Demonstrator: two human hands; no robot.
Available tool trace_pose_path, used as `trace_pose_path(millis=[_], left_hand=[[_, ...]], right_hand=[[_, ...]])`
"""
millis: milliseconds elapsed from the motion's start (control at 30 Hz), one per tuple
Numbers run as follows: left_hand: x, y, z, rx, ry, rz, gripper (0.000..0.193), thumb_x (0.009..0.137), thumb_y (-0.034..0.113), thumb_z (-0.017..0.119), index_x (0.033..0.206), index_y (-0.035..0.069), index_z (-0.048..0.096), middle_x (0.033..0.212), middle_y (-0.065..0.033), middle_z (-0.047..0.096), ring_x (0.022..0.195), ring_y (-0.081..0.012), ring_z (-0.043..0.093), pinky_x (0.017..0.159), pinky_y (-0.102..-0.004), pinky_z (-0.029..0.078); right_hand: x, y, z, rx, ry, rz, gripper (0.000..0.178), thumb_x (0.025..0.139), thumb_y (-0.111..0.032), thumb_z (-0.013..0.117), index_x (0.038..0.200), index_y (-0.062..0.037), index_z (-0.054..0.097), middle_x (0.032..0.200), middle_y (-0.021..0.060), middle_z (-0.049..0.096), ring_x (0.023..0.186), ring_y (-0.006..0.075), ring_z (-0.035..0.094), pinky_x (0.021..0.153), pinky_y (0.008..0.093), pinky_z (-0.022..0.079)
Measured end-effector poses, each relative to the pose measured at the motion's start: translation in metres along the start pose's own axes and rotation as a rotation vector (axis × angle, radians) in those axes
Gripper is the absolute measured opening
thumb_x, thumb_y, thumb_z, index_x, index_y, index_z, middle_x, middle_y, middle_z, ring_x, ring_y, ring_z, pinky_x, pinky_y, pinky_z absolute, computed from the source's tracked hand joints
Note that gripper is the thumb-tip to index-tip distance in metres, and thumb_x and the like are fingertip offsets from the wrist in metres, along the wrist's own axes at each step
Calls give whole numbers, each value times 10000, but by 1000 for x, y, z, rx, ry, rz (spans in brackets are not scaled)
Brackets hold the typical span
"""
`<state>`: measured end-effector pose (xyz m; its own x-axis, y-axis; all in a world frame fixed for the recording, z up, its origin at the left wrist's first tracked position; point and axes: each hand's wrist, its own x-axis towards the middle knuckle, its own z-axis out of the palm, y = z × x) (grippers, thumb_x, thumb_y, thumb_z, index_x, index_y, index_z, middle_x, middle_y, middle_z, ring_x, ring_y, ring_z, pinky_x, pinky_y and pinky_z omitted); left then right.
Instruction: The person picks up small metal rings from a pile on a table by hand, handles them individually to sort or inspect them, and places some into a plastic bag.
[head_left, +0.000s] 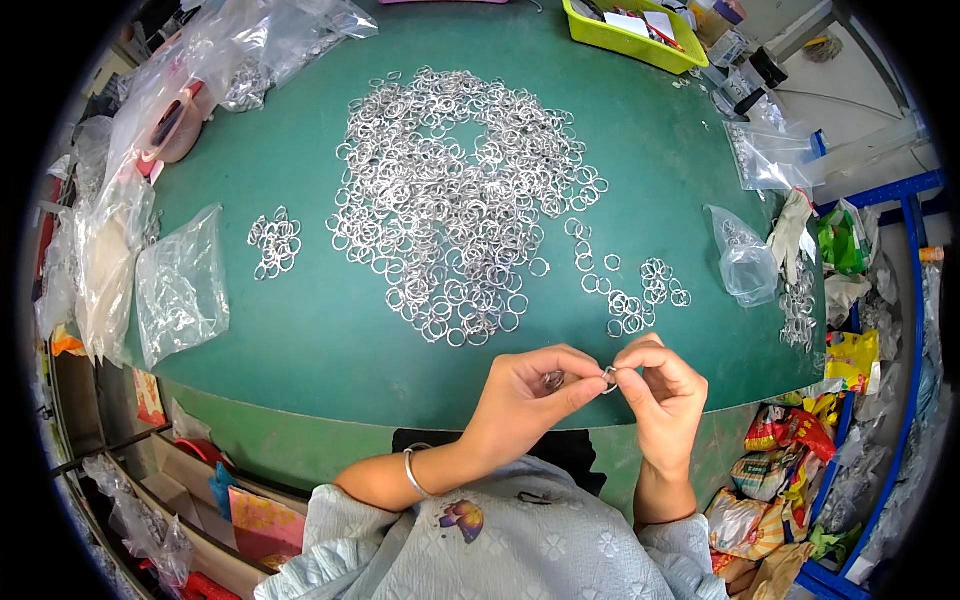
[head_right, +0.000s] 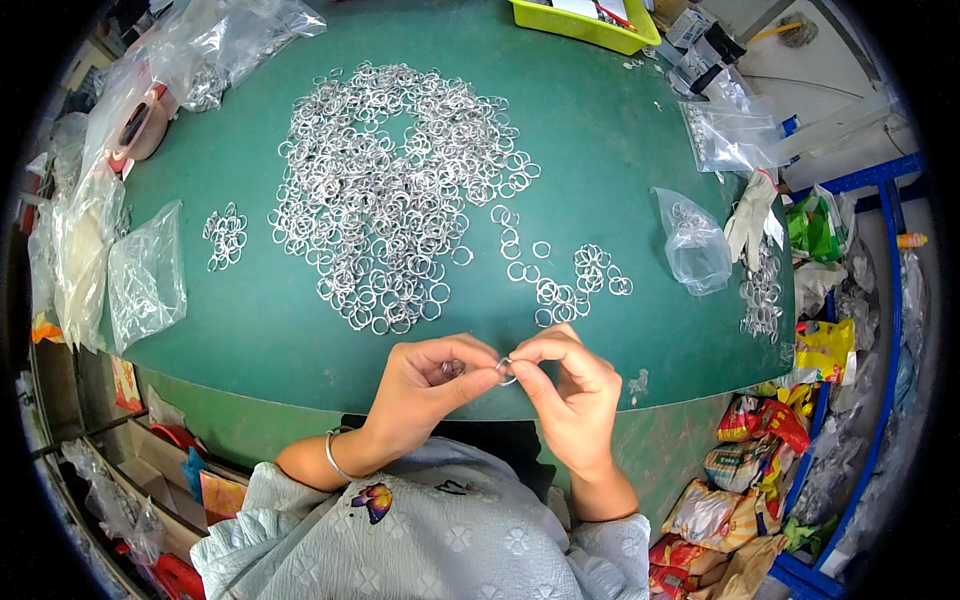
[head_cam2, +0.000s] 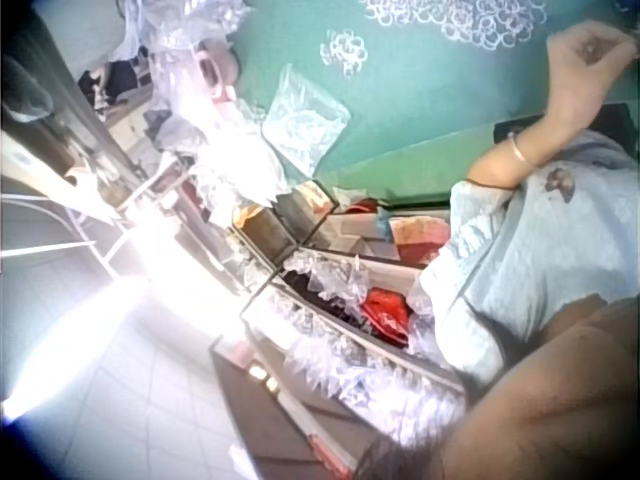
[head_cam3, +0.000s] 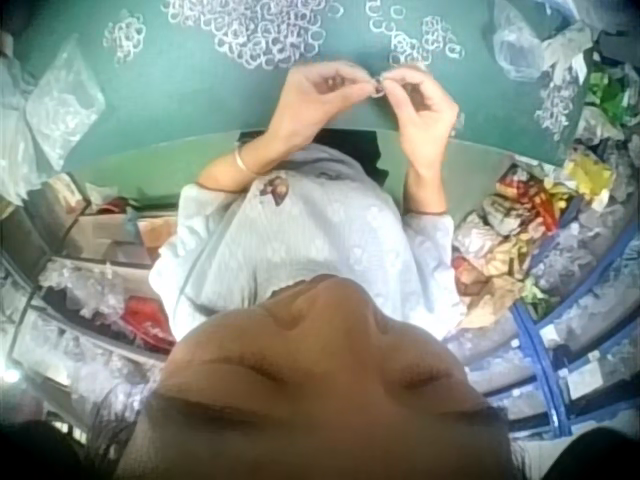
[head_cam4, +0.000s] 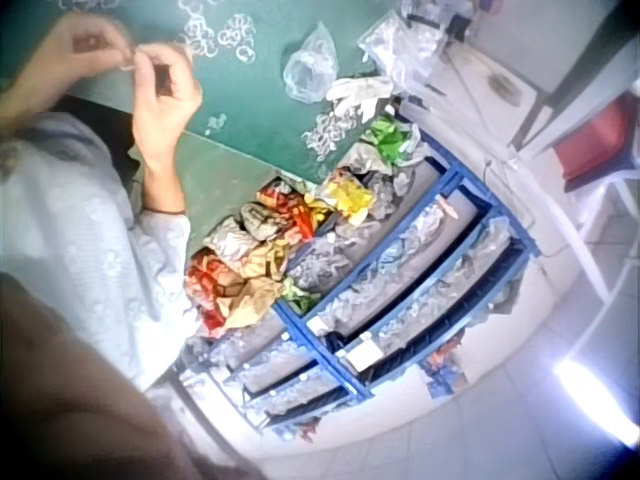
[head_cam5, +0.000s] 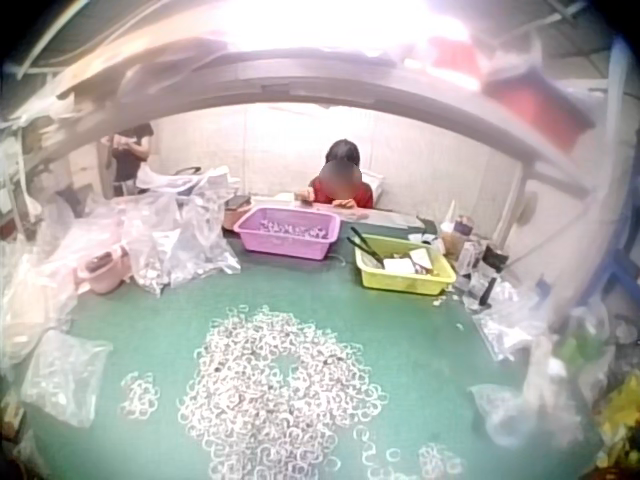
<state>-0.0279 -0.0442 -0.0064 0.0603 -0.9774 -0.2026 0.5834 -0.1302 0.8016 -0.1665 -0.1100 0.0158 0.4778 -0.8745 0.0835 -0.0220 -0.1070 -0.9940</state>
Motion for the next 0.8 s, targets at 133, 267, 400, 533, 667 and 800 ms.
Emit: trace_pose_path(millis=[133, 267, 400, 533, 667, 800], left_hand=[[-5, 6, 3, 26, -21, 40, 91, 772, -60, 569, 854, -38, 603, 892, -92, 578, 767, -89, 529, 634, -199, 418], [-10, 9, 5, 28, -32, 89, 104, 766, -79, 567, 855, -39, 602, 902, -91, 568, 754, -82, 527, 603, -184, 417], [-12, 6, 7, 18, -43, 146, 100, 775, -46, 580, 869, -23, 603, 881, -53, 559, 704, -48, 478, 559, -173, 371], [-14, 10, 6, -7, -46, -5, 156, 846, 71, 533, 970, -19, 567, 905, -55, 558, 747, -61, 504, 610, -189, 415], [0, -9, 2, -463, 41, -236, 263, 897, 133, 431, 1072, -48, 505, 952, -87, 568, 872, -133, 551, 753, -291, 468], [3, -20, -11, -449, 47, -277, 279, 897, 127, 421, 1111, -40, 486, 891, -59, 551, 806, -116, 523, 703, -259, 448]], right_hand=[[-3, -3, 2, 145, -13, 51, 88, 746, 93, 566, 821, 48, 564, 773, 88, 556, 721, 137, 515, 654, 241, 418], [-6, -8, 5, 162, 1, 25, 82, 754, 90, 559, 823, 46, 560, 772, 87, 552, 713, 137, 512, 645, 236, 419], [-7, -9, 5, 105, -13, -37, 66, 758, 77, 561, 815, 45, 555, 769, 90, 552, 702, 137, 506, 632, 229, 418], [-7, -9, 10, 103, 45, 37, 72, 731, 57, 591, 791, 27, 565, 756, 78, 550, 702, 144, 488, 633, 241, 406], [3, 3, 12, -457, -141, -76, 93, 669, 23, 631, 746, -13, 591, 774, 54, 546, 693, 159, 463, 646, 249, 383], [31, 27, -9, -442, 54, -86, 95, 692, 9, 616, 783, -14, 604, 795, 72, 556, 761, 190, 496, 690, 291, 396]])
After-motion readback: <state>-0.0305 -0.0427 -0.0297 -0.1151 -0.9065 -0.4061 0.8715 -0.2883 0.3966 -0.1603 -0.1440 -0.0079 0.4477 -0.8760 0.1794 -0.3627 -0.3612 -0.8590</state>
